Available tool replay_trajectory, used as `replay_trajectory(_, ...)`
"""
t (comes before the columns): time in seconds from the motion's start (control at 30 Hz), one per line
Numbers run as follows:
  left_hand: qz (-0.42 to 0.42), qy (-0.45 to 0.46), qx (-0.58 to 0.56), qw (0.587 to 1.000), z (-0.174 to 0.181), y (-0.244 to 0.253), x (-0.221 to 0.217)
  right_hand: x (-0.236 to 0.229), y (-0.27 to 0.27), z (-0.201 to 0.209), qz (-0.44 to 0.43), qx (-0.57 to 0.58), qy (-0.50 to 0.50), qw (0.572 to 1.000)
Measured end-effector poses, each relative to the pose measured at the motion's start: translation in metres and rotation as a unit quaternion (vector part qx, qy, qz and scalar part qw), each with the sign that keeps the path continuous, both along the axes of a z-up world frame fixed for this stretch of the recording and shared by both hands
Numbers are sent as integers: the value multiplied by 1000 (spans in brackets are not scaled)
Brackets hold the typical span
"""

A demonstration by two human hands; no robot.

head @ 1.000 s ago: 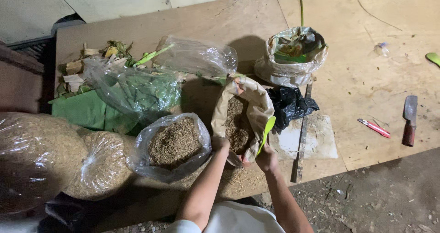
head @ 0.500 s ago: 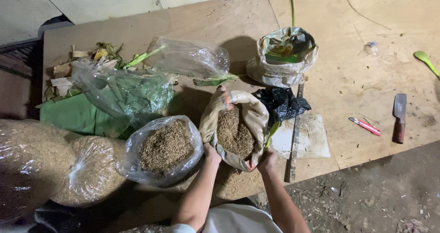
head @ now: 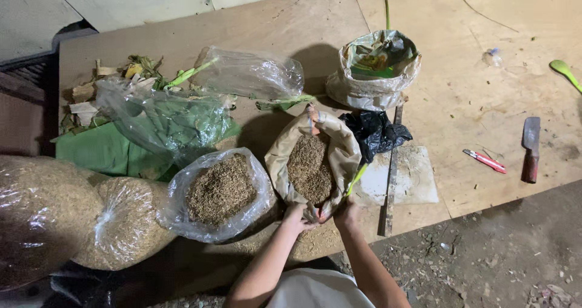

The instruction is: The person scoops grains from a large plastic bag into a smaller cloth bag using a green plastic scoop. They repeatedly transfer the grains between the two containers on a wooden table.

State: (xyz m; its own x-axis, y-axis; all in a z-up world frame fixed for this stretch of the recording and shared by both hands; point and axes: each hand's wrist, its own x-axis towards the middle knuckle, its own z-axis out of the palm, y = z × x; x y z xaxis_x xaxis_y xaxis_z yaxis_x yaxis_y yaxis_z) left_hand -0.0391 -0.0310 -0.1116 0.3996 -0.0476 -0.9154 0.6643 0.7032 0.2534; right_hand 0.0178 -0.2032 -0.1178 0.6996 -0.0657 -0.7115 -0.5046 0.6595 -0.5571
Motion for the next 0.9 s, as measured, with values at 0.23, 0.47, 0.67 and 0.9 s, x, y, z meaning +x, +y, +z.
replay_trajectory(0.23,123,4,0,992,-20,-1,1,-3,-16,-4,16,-76,-22,997)
replay_trajectory(0.47,136,49,2,990,-28,14,-17,-7,-30,22,304,-626,-112,710)
replay_trajectory(0.67,86,-29,78,993,-28,7,-5,7,-20,69,490,-709,-110,495)
replay_trajectory(0.9,25,-108,254,961,-34,4,-5,25,36,37,525,-623,-79,575)
